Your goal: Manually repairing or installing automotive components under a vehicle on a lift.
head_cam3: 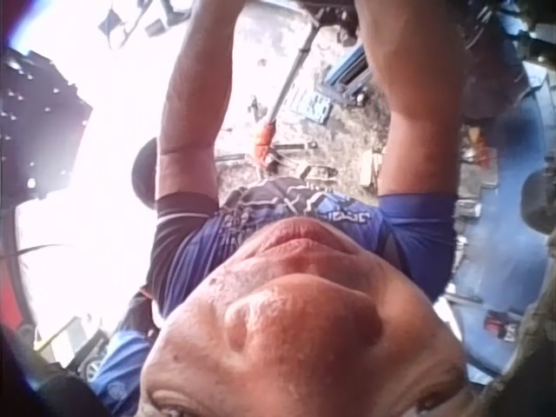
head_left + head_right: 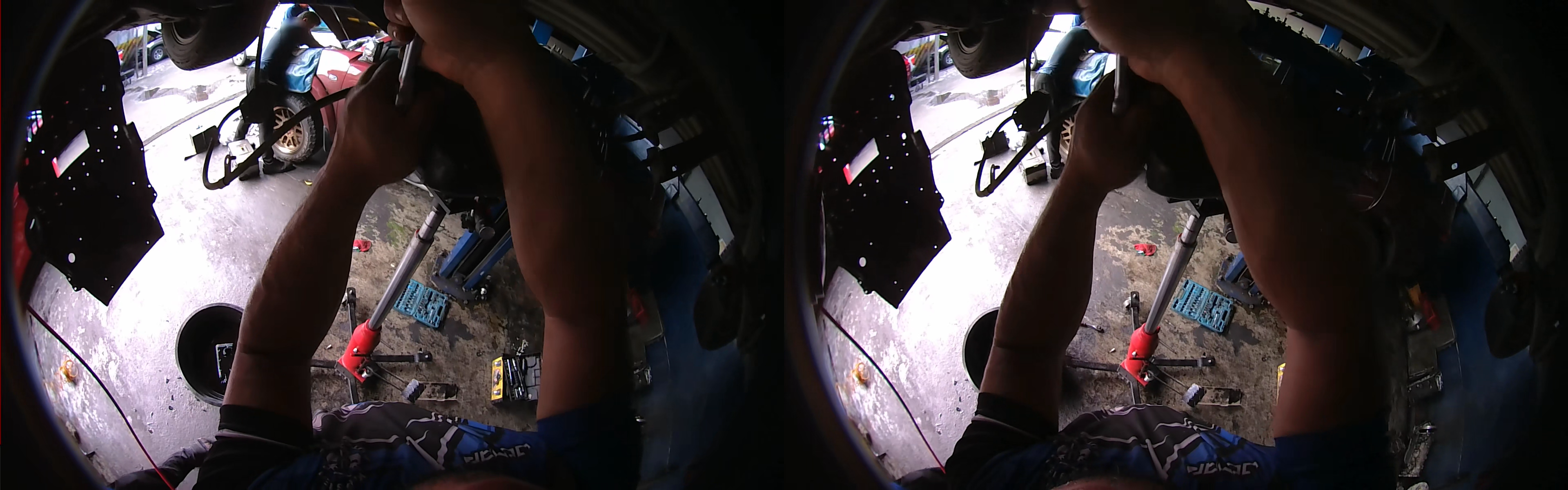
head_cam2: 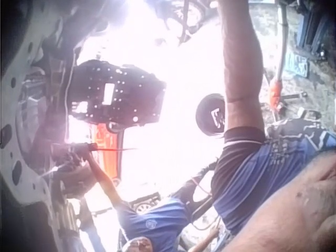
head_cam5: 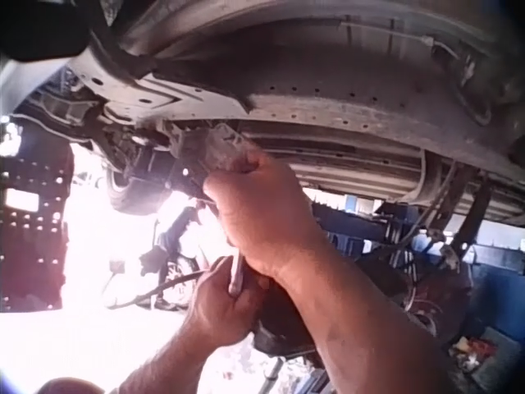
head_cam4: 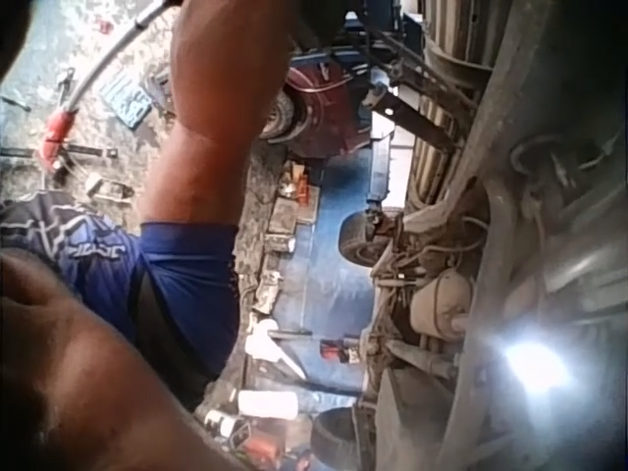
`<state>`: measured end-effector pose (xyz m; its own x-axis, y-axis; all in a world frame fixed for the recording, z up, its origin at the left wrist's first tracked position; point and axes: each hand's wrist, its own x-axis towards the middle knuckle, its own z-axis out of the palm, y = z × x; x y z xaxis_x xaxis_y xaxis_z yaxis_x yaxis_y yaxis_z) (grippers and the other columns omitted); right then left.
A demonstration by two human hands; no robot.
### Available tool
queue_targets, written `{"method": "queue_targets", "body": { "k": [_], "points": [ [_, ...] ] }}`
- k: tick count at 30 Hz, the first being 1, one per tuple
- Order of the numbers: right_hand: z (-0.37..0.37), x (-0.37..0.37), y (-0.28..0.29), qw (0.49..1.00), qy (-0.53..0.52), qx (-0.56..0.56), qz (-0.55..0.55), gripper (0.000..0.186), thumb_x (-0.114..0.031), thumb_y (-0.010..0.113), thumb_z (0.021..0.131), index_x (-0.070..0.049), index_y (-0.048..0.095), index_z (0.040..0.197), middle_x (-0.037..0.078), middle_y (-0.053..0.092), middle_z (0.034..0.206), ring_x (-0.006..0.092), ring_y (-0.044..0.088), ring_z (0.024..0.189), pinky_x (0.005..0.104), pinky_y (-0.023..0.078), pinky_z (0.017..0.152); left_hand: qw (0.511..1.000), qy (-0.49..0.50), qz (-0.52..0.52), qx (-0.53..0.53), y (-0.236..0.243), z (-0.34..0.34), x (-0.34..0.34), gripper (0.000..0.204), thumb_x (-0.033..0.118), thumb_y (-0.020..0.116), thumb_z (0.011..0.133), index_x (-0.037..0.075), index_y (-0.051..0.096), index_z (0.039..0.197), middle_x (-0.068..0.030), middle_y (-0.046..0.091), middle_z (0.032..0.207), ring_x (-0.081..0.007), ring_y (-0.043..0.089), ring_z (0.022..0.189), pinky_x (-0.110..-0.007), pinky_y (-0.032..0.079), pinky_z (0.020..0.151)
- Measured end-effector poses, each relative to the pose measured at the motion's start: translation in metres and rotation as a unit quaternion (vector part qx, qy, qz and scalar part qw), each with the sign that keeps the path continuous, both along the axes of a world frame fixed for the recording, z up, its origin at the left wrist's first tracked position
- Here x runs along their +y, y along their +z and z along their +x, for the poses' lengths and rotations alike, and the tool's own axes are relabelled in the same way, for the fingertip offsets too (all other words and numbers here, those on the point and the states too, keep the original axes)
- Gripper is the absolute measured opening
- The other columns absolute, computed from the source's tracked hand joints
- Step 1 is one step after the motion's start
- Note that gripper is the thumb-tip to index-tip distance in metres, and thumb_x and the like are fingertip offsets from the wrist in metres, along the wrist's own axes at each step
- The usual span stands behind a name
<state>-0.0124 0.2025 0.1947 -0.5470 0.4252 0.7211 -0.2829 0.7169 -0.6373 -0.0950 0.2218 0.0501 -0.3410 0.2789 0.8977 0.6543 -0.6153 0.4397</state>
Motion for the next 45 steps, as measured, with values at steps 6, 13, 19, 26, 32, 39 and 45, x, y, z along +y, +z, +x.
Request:
{"method": "queue_targets", "body": {
  "k": [6,13,19,26,32,39,45],
  "points": [
    [-0.034,0.046,0.01,0.973,0.148,-0.155,-0.08,0.009,-0.008,0.058,0.086,-0.002,0.058,0.08,0.004,0.048,0.058,0.014,0.042,0.044,0.0296,0.032,0.04,0.988,-0.105,0.089,0.067,-0.012,-0.003,0.009,0.031,0.017,0.058,0.091,-0.001,0.055,0.116,-0.0145,0.062,0.095,-0.0234,0.065,0.086,-0.032,0.054,0.069],
    [-0.051,0.067,0.013,0.957,0.097,-0.252,-0.106,0.015,-0.014,0.058,0.092,-0.001,0.058,0.084,0.004,0.047,0.06,0.0136,0.041,0.044,0.0305,0.032,0.041,0.964,0.078,0.159,0.201,-0.018,-0.013,0.015,0.032,0.0,0.066,0.078,-0.004,0.056,0.108,-0.0176,0.059,0.103,-0.0258,0.066,0.082,-0.034,0.056,0.07],
    [-0.034,0.033,0.004,0.967,0.185,-0.148,-0.097,0.019,-0.017,0.061,0.091,-0.002,0.058,0.081,0.004,0.048,0.059,0.0128,0.04,0.043,0.0313,0.03,0.038,0.972,0.059,0.135,0.185,-0.02,-0.026,0.025,0.03,0.009,0.065,0.077,0.001,0.06,0.106,-0.0148,0.064,0.095,-0.0276,0.067,0.081,-0.036,0.054,0.073],
    [-0.022,0.024,0.0,0.997,0.061,-0.036,-0.03,0.023,-0.017,0.063,0.088,0.002,0.061,0.074,0.008,0.052,0.056,0.0159,0.044,0.041,0.0342,0.03,0.037,0.997,0.053,-0.049,0.016,0.001,0.003,0.005,0.031,0.031,0.054,0.087,0.004,0.064,0.098,-0.0155,0.068,0.085,-0.0309,0.067,0.084,-0.039,0.053,0.075],
    [-0.012,0.024,-0.007,0.999,0.029,-0.009,0.044,0.017,-0.008,0.059,0.081,0.007,0.063,0.075,0.014,0.058,0.059,0.0208,0.052,0.043,0.0383,0.036,0.038,0.995,0.076,-0.024,0.067,0.001,0.001,0.011,0.027,0.029,0.054,0.088,0.006,0.064,0.094,-0.0179,0.067,0.086,-0.0359,0.067,0.086,-0.041,0.053,0.075],
    [0.001,0.018,-0.005,0.943,-0.128,0.038,0.306,0.021,-0.011,0.059,0.077,0.009,0.066,0.078,0.023,0.065,0.071,0.0296,0.063,0.06,0.0415,0.048,0.054,0.974,0.185,-0.026,0.131,0.01,0.01,0.011,0.025,0.028,0.056,0.088,0.006,0.065,0.093,-0.02,0.067,0.085,-0.0364,0.068,0.082,-0.043,0.055,0.072],
    [-0.007,0.021,-0.017,0.989,-0.024,0.03,0.146,0.024,-0.013,0.059,0.076,0.01,0.065,0.079,0.024,0.066,0.074,0.0315,0.065,0.063,0.0407,0.049,0.056,0.906,0.321,0.024,0.276,-0.005,-0.019,0.009,0.016,0.017,0.069,0.079,0.009,0.065,0.092,-0.0111,0.066,0.085,-0.029,0.067,0.073,-0.035,0.055,0.062]
  ]
}}
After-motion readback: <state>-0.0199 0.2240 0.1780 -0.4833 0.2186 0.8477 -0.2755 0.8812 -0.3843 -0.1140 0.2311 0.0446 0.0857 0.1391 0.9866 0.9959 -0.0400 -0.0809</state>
